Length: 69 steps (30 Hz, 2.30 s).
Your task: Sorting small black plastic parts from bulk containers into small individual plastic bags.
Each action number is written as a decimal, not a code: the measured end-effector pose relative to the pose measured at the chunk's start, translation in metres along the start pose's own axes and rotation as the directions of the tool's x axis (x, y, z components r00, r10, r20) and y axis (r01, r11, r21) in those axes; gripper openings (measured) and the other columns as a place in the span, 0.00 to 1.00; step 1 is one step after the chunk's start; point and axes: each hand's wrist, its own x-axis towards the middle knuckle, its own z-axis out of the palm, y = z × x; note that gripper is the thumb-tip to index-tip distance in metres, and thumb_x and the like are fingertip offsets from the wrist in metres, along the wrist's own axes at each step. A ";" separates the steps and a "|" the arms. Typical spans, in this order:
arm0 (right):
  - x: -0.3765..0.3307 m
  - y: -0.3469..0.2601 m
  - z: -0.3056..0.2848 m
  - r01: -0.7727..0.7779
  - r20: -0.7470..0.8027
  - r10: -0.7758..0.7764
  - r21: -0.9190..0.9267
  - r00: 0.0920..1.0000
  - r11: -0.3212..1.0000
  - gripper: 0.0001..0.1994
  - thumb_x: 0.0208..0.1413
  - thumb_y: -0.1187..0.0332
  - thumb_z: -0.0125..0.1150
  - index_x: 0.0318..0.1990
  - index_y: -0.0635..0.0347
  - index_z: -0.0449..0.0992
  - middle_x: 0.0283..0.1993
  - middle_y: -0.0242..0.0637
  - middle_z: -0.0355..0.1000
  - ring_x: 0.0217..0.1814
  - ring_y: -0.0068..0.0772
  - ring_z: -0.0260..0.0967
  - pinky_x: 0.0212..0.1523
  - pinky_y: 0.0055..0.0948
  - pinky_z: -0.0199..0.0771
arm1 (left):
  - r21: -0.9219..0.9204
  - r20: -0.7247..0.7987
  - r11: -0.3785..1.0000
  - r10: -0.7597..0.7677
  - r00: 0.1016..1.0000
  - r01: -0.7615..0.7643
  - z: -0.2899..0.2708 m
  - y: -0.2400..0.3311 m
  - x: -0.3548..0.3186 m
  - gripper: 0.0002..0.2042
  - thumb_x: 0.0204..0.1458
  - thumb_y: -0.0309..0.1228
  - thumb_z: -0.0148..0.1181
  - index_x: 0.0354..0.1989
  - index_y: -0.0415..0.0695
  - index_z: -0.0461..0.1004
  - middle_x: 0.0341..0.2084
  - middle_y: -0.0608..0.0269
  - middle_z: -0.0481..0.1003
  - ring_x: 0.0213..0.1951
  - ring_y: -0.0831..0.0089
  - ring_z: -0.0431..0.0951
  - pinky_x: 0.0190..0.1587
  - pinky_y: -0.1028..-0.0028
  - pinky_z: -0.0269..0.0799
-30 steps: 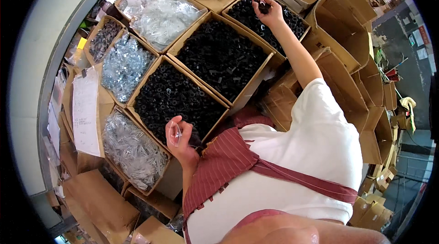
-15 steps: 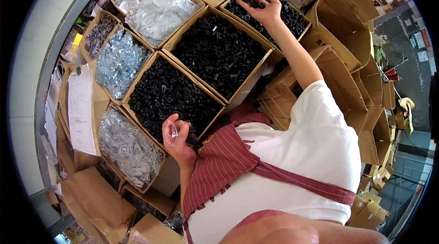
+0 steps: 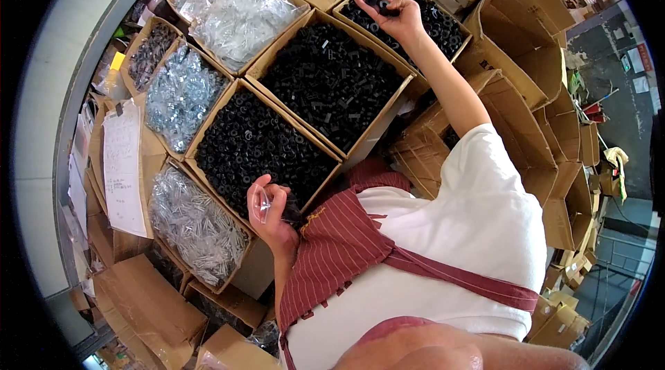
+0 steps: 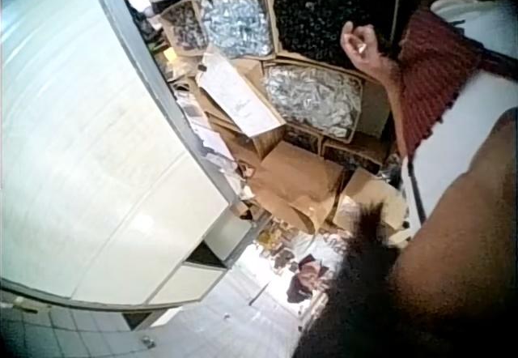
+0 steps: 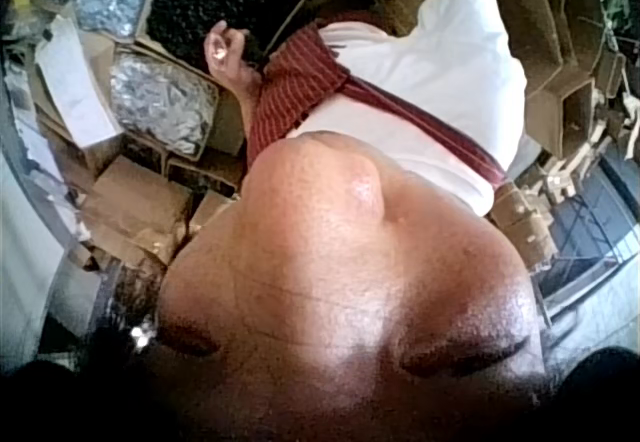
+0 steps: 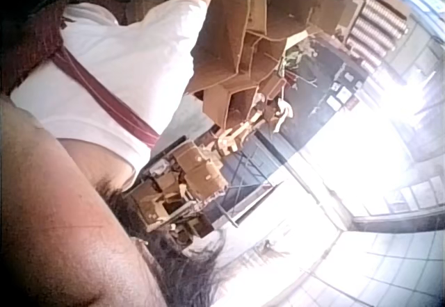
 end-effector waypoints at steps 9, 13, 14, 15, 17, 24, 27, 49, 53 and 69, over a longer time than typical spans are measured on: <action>0.014 0.005 -0.005 0.056 -0.166 -0.074 -0.111 0.983 0.992 0.15 0.62 0.83 0.48 0.55 0.82 0.63 0.63 0.62 0.53 0.64 0.63 0.61 0.63 0.55 0.76 | -0.002 0.019 1.000 -0.004 1.000 0.004 -0.001 -0.001 0.003 0.18 0.53 0.23 0.62 0.53 0.36 0.72 0.31 0.64 0.75 0.39 0.68 0.77 0.49 0.68 0.71; 0.004 0.016 0.010 0.050 -0.208 -0.083 -0.160 0.975 0.986 0.19 0.62 0.84 0.47 0.59 0.85 0.60 0.63 0.63 0.57 0.64 0.63 0.63 0.63 0.47 0.76 | 0.007 0.000 1.000 -0.001 1.000 0.001 0.001 0.002 0.002 0.17 0.53 0.23 0.62 0.52 0.36 0.72 0.31 0.63 0.75 0.39 0.68 0.77 0.48 0.67 0.72; 0.005 0.014 0.006 0.043 -0.207 -0.077 -0.163 0.975 0.986 0.19 0.62 0.84 0.47 0.59 0.85 0.60 0.63 0.63 0.57 0.64 0.63 0.63 0.63 0.47 0.76 | 0.016 0.032 1.000 -0.006 0.999 0.005 0.001 0.003 0.003 0.17 0.53 0.23 0.62 0.52 0.36 0.72 0.31 0.63 0.75 0.39 0.68 0.77 0.48 0.67 0.72; 0.003 0.017 0.006 -0.002 -0.186 -0.036 -0.204 0.982 0.979 0.19 0.62 0.83 0.48 0.60 0.84 0.59 0.64 0.63 0.56 0.65 0.62 0.63 0.64 0.46 0.76 | 0.022 0.051 1.000 -0.011 0.999 0.010 0.000 0.004 0.001 0.17 0.54 0.23 0.62 0.52 0.36 0.72 0.31 0.64 0.75 0.39 0.68 0.77 0.49 0.67 0.72; -0.001 0.024 0.006 -0.085 -0.229 0.018 -0.286 0.973 0.955 0.20 0.64 0.82 0.48 0.62 0.81 0.58 0.65 0.63 0.57 0.65 0.56 0.65 0.64 0.40 0.76 | 0.045 0.075 0.999 -0.026 0.997 0.023 0.001 0.004 0.002 0.16 0.54 0.23 0.62 0.52 0.36 0.73 0.31 0.64 0.74 0.40 0.69 0.77 0.50 0.67 0.71; -0.058 0.136 0.051 -0.599 -0.188 0.658 -0.642 0.729 0.480 0.19 0.64 0.78 0.51 0.60 0.78 0.63 0.59 0.57 0.67 0.63 0.50 0.69 0.63 0.32 0.76 | 0.235 0.189 0.972 -0.079 0.979 0.033 0.006 0.019 0.013 0.17 0.54 0.24 0.64 0.53 0.40 0.72 0.40 0.64 0.75 0.45 0.75 0.75 0.51 0.75 0.69; -0.091 0.177 0.098 -0.556 -0.125 0.796 -0.779 0.592 0.291 0.15 0.63 0.79 0.52 0.56 0.72 0.70 0.54 0.53 0.72 0.59 0.49 0.72 0.62 0.36 0.78 | 0.275 0.254 0.961 -0.072 0.964 -0.001 0.007 0.028 0.017 0.18 0.52 0.24 0.65 0.52 0.40 0.73 0.42 0.65 0.75 0.47 0.76 0.74 0.53 0.73 0.68; -0.111 0.244 0.134 -0.280 0.158 0.970 -0.937 0.187 0.207 0.33 0.42 0.85 0.49 0.63 0.68 0.68 0.65 0.53 0.67 0.70 0.44 0.63 0.57 0.30 0.73 | -0.055 0.295 0.987 -0.126 0.947 0.149 -0.011 0.035 0.013 0.22 0.44 0.23 0.68 0.51 0.38 0.74 0.44 0.57 0.78 0.48 0.67 0.79 0.53 0.67 0.72; -0.113 0.249 0.129 -0.305 0.184 0.966 -0.923 0.182 0.233 0.37 0.33 0.87 0.46 0.60 0.69 0.71 0.65 0.50 0.67 0.71 0.39 0.62 0.67 0.32 0.66 | -0.136 0.289 0.983 -0.082 0.954 0.126 -0.006 0.028 0.014 0.22 0.44 0.22 0.68 0.51 0.37 0.73 0.43 0.58 0.78 0.47 0.67 0.79 0.54 0.66 0.71; -0.115 0.265 0.132 -0.188 0.349 0.933 -0.914 0.094 0.361 0.24 0.57 0.75 0.53 0.63 0.71 0.67 0.66 0.55 0.64 0.73 0.48 0.58 0.73 0.42 0.55 | 0.031 0.303 0.997 0.063 0.951 -0.076 -0.002 0.029 0.014 0.18 0.46 0.23 0.68 0.47 0.39 0.74 0.42 0.63 0.77 0.46 0.74 0.76 0.53 0.73 0.72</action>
